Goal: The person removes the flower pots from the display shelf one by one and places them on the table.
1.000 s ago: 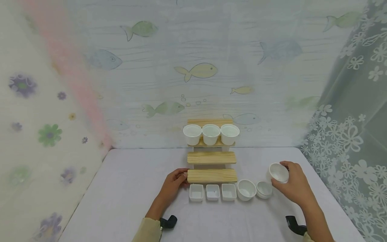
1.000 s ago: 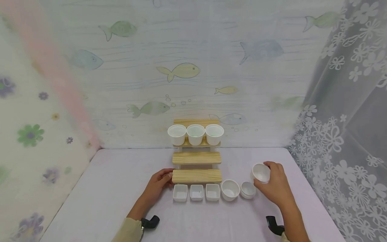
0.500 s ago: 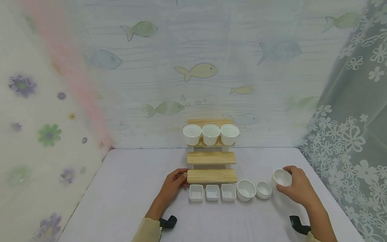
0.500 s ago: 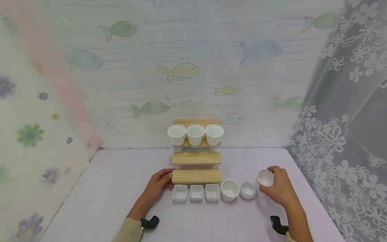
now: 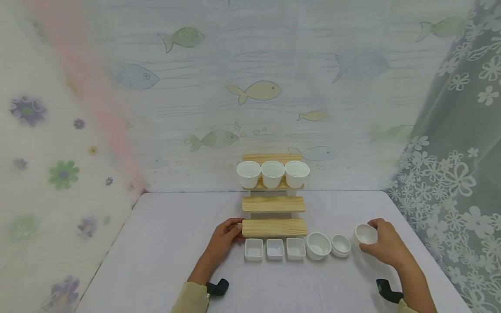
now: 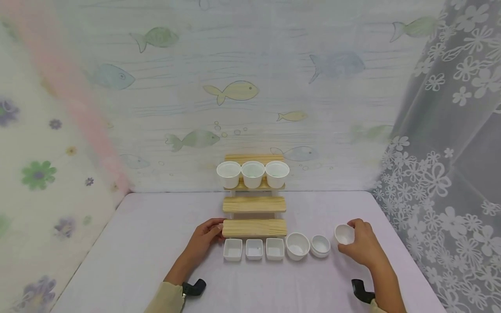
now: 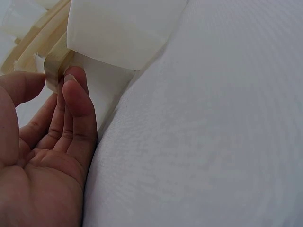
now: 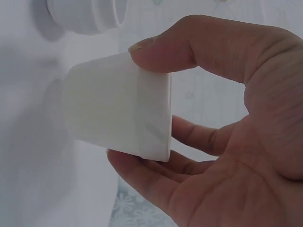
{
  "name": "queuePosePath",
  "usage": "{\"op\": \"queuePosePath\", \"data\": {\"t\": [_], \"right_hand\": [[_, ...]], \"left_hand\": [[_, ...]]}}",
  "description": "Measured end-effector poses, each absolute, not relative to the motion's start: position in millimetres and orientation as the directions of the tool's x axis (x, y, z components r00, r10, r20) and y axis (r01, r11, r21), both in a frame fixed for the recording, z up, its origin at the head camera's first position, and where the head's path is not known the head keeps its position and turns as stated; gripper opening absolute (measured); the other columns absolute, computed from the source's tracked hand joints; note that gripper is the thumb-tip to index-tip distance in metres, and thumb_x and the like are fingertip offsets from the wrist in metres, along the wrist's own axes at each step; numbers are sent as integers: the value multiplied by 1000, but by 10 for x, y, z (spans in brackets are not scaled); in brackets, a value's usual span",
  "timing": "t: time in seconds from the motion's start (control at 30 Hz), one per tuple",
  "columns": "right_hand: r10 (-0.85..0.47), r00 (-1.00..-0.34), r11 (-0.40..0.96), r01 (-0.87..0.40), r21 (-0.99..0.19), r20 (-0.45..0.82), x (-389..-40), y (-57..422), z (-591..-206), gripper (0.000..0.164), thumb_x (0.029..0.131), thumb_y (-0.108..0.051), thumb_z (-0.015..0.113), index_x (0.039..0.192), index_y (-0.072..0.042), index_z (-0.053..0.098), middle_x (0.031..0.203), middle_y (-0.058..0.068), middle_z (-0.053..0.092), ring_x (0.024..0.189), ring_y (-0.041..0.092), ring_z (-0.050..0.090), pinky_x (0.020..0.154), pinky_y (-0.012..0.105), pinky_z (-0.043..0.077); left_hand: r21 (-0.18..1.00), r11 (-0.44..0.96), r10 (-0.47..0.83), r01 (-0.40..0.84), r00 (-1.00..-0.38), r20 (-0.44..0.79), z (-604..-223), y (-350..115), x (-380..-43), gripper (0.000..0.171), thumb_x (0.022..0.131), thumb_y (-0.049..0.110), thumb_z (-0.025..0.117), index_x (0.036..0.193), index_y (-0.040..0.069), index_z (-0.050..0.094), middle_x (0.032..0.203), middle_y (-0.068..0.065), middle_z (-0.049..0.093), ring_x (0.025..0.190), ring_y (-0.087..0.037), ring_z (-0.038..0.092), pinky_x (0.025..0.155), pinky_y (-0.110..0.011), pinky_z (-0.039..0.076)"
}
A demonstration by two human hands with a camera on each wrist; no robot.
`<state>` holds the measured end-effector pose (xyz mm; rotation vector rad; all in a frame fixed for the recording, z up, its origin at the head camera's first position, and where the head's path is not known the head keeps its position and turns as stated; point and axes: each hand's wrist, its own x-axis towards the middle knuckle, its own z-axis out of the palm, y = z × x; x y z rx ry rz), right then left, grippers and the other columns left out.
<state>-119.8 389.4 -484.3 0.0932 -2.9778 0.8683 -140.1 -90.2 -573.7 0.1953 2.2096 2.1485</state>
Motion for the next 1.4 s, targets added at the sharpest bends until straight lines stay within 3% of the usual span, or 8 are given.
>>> {"op": "queuePosePath", "data": {"t": [0.53, 1.0, 1.23, 1.4], "right_hand": [[-94, -995, 841, -74, -536, -11, -1222, 3911, -4921, 79, 75, -14, 92, 128, 22, 46, 117, 40, 58, 109, 55, 60, 93, 68, 52], [-103, -994, 855, -69, -513, -38, -1235, 3941, -4926, 84, 86, -28, 86, 139, 21, 43, 133, 46, 51, 123, 61, 52, 100, 72, 47], [-100, -995, 835, -100, -540, 30, -1206, 3904, -4872, 81, 96, -34, 78, 145, 18, 42, 136, 44, 50, 124, 61, 51, 98, 70, 49], [-80, -991, 825, -125, -551, 105, -1189, 3835, -4821, 83, 97, -36, 77, 148, 19, 39, 137, 43, 48, 124, 61, 51, 98, 71, 47]], "left_hand": [[997, 32, 139, 74, -988, 69, -5754, -902, -1411, 38, 109, 24, 63, 139, 0, 63, 109, -11, 73, 93, -18, 69, 79, -27, 59], [998, 20, 119, 54, -992, 51, -5720, -875, -1406, 35, 109, 20, 63, 137, 0, 64, 107, -10, 73, 92, -20, 67, 78, -26, 57], [998, 23, 118, 53, -992, 50, -5735, -876, -1412, 34, 109, 20, 63, 137, 1, 65, 106, -11, 73, 92, -19, 67, 78, -26, 57], [998, 25, 123, 59, -991, 55, -5755, -898, -1422, 35, 109, 22, 63, 137, 2, 64, 107, -10, 72, 93, -19, 68, 78, -26, 58]]}}
